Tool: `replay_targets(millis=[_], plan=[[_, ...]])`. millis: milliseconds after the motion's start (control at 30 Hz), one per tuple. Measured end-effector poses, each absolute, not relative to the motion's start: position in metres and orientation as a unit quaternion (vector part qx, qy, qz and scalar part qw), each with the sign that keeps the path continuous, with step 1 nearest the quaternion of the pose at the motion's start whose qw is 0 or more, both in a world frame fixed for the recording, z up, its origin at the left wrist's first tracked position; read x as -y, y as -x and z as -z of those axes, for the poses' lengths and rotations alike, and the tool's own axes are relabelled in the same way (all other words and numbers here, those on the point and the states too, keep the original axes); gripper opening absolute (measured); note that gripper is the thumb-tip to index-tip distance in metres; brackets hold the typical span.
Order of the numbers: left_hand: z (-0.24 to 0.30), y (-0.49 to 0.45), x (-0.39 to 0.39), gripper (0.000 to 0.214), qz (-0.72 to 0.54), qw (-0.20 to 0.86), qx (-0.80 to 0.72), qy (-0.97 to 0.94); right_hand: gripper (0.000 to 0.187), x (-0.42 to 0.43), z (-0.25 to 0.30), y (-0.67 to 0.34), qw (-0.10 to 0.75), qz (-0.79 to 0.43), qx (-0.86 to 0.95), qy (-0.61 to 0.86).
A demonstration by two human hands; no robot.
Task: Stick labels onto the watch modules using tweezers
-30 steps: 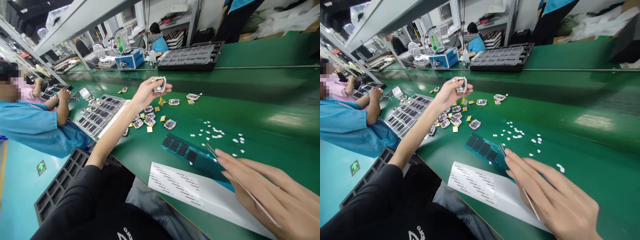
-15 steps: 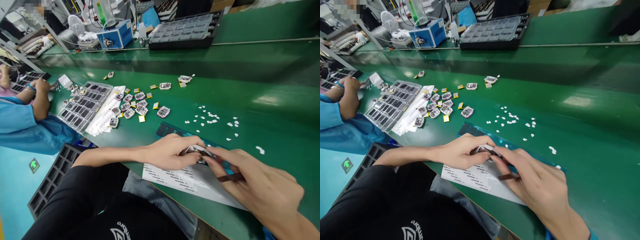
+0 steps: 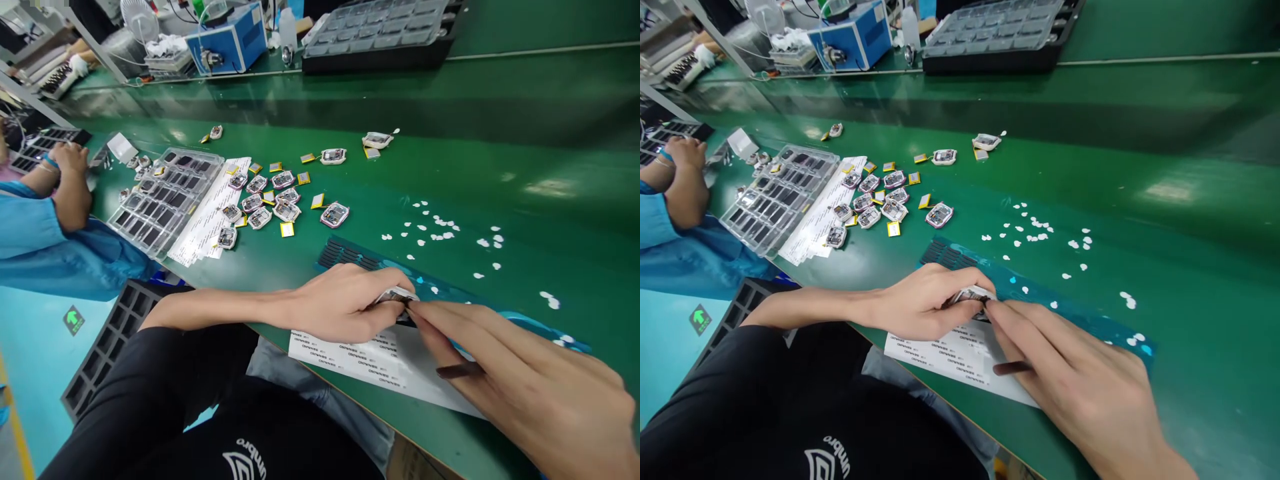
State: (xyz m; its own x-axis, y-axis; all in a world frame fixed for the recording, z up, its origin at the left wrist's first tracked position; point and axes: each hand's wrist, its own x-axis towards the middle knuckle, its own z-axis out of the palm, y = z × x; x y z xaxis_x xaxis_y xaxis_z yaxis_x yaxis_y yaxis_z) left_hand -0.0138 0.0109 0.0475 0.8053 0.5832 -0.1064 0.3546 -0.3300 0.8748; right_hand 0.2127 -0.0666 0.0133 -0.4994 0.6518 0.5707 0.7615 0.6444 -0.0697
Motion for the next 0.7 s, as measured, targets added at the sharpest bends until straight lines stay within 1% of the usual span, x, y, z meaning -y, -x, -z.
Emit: replay_targets(millis=[67, 200, 267, 333, 433, 500, 567, 600, 667, 700], plan=[[-0.048, 0.014, -0.012, 0.023, -0.113, 0.512, -0.297, -0.798, 0.053, 0.063, -0.018, -0.208, 0.309, 0.103, 0.845, 0.424], [-0.049, 0.015, -0.014, 0.024, -0.105, 0.525, -0.284, -0.796, 0.021, 0.056, -0.025, -0.201, 0.355, 0.074, 0.821, 0.441], [-0.048, 0.016, -0.014, 0.022, -0.100, 0.521, -0.270, -0.803, 0.017, 0.056, -0.026, -0.200, 0.357, 0.069, 0.819, 0.443], [-0.046, 0.016, -0.013, 0.017, -0.101, 0.524, -0.263, -0.803, 0.017, 0.058, -0.024, -0.201, 0.352, 0.086, 0.817, 0.448], [-0.044, 0.016, -0.012, 0.007, -0.112, 0.567, -0.250, -0.777, 0.020, 0.067, -0.022, -0.208, 0.338, 0.086, 0.815, 0.463], [-0.043, 0.015, -0.010, 0.006, -0.124, 0.624, -0.239, -0.734, 0.026, 0.073, -0.024, -0.216, 0.307, 0.056, 0.829, 0.464], [-0.044, 0.015, -0.008, 0.008, -0.126, 0.680, -0.235, -0.683, 0.043, 0.079, -0.026, -0.223, 0.264, 0.036, 0.846, 0.462], [-0.044, 0.015, -0.008, 0.009, -0.125, 0.698, -0.235, -0.665, 0.053, 0.080, -0.027, -0.225, 0.260, 0.044, 0.850, 0.457], [-0.044, 0.015, -0.007, 0.007, -0.118, 0.708, -0.241, -0.653, 0.071, 0.081, -0.025, -0.228, 0.251, 0.052, 0.862, 0.437], [-0.044, 0.014, -0.007, 0.007, -0.116, 0.700, -0.245, -0.661, 0.074, 0.080, -0.023, -0.227, 0.254, 0.049, 0.862, 0.435]])
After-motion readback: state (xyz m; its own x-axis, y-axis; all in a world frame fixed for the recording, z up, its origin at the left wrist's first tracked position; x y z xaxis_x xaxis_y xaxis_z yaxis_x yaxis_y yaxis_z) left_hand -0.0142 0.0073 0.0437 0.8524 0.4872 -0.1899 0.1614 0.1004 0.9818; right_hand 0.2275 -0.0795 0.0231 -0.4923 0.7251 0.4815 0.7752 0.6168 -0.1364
